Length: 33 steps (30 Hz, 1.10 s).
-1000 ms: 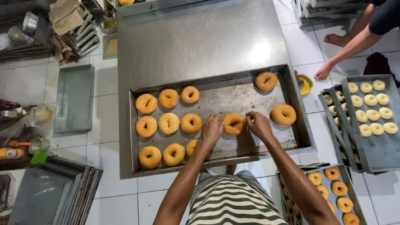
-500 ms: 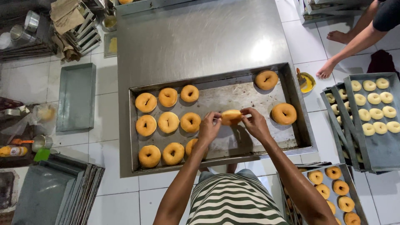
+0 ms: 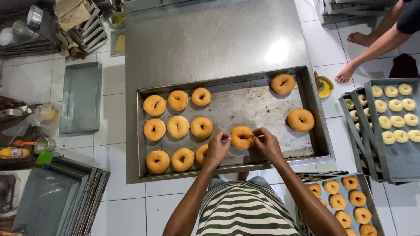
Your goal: The person arranges freshly fried donuts on metal baking trays, picking donuts one at a time by hand from a tray and placing them in neat rows, then carries a full tray across the room and sets it down, and continues transferring donuts between trays to fill them.
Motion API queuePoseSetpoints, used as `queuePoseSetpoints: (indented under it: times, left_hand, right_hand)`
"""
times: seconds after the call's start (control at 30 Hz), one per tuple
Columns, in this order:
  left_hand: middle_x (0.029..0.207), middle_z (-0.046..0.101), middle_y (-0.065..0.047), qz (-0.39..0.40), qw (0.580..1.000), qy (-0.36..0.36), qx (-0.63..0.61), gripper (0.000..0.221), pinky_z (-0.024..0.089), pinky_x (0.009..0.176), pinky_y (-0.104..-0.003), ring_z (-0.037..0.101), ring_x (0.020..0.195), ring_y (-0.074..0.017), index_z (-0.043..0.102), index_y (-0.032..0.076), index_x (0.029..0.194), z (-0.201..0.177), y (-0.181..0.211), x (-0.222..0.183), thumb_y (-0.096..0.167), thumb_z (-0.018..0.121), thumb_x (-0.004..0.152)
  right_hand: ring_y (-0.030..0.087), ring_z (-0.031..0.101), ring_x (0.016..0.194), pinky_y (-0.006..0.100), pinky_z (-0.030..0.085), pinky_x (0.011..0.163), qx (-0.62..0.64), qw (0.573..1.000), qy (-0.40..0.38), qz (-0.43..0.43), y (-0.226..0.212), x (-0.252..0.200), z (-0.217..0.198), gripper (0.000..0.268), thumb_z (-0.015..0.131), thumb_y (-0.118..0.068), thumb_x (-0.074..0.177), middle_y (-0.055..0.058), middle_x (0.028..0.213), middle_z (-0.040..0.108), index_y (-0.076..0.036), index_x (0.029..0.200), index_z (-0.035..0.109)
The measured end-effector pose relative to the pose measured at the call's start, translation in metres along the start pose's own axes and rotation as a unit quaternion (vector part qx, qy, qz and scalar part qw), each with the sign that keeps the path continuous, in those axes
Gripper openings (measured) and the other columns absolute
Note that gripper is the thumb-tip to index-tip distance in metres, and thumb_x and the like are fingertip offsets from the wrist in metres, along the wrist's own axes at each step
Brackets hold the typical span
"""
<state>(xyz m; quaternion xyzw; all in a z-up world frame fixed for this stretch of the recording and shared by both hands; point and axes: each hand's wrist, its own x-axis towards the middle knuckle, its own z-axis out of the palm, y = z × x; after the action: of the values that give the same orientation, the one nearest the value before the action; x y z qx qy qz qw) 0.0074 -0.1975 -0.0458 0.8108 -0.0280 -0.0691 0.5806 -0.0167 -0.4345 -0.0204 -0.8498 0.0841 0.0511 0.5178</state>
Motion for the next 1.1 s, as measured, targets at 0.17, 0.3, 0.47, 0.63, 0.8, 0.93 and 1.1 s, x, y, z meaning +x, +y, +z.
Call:
queuePoseSetpoints:
  times: [0.17,0.3,0.47,0.63,0.8,0.93,1.1]
  left_hand:
    - [0.096,0.075,-0.012,0.008,0.999,0.002,0.05,0.018,0.059,0.076,-0.037,0.076,0.086,-0.0251,0.067,0.003,0.105,-0.005,0.025,0.006,0.016,0.068,0.093]
    - [0.112,0.069,-0.017,0.058,0.989,-0.005,0.139,0.03,0.053,0.082,-0.046,0.07,0.089,-0.0334,0.063,0.002,0.118,-0.002,0.029,0.019,0.013,0.064,0.09]
    - [0.106,0.069,-0.018,0.108,0.973,-0.047,0.2,0.017,0.051,0.092,-0.048,0.065,0.104,-0.038,0.067,0.003,0.106,0.011,-0.01,0.036,0.011,0.061,0.093]
    - [0.1,0.071,-0.017,0.106,0.973,-0.065,0.196,0.013,0.051,0.092,-0.048,0.066,0.102,-0.0372,0.069,0.004,0.098,0.001,-0.019,0.027,0.011,0.06,0.092]
    - [0.094,0.073,-0.017,0.096,0.968,-0.065,0.223,0.012,0.051,0.089,-0.049,0.067,0.096,-0.0385,0.071,0.004,0.09,-0.014,-0.005,0.015,0.01,0.061,0.09]
    - [0.095,0.073,-0.018,0.082,0.963,-0.086,0.243,0.012,0.052,0.085,-0.049,0.068,0.095,-0.0385,0.072,0.005,0.09,-0.022,0.007,0.007,0.009,0.06,0.09]
    - [0.09,0.073,-0.019,0.115,0.95,-0.093,0.276,0.01,0.053,0.086,-0.049,0.069,0.092,-0.0382,0.071,0.003,0.087,-0.023,0.0,0.001,0.006,0.063,0.082]
  right_hand:
    - [0.024,0.078,0.088,0.037,0.06,0.077,-0.093,0.995,0.022,0.021,-0.031,0.0,-0.009,0.024,0.069,-0.02,0.093,0.012,0.105,0.076,-0.009,0.114,0.072]
    - [0.03,0.076,0.085,0.04,0.058,0.076,-0.153,0.987,0.029,-0.041,-0.014,0.018,-0.01,0.027,0.068,-0.02,0.092,0.016,0.107,0.075,-0.008,0.116,0.074]
    - [0.028,0.077,0.084,0.038,0.06,0.077,-0.159,0.987,-0.028,0.011,-0.009,0.027,-0.004,0.027,0.069,-0.022,0.089,0.015,0.096,0.078,-0.01,0.111,0.078]
    - [0.027,0.078,0.082,0.038,0.06,0.076,-0.152,0.986,-0.065,0.026,-0.004,0.018,0.003,0.026,0.071,-0.022,0.087,0.014,0.094,0.079,-0.01,0.108,0.079]
    - [0.027,0.079,0.079,0.039,0.061,0.074,-0.144,0.985,-0.096,0.013,-0.017,0.007,0.007,0.023,0.071,-0.02,0.088,0.014,0.091,0.079,-0.01,0.107,0.078]
    - [0.027,0.078,0.081,0.038,0.06,0.074,-0.158,0.981,-0.111,0.01,-0.017,0.004,0.011,0.022,0.072,-0.02,0.088,0.014,0.091,0.079,-0.01,0.106,0.078]
    - [0.026,0.078,0.078,0.038,0.06,0.072,-0.152,0.98,-0.126,0.038,-0.031,-0.005,0.011,0.022,0.072,-0.02,0.088,0.012,0.09,0.079,-0.01,0.107,0.077]
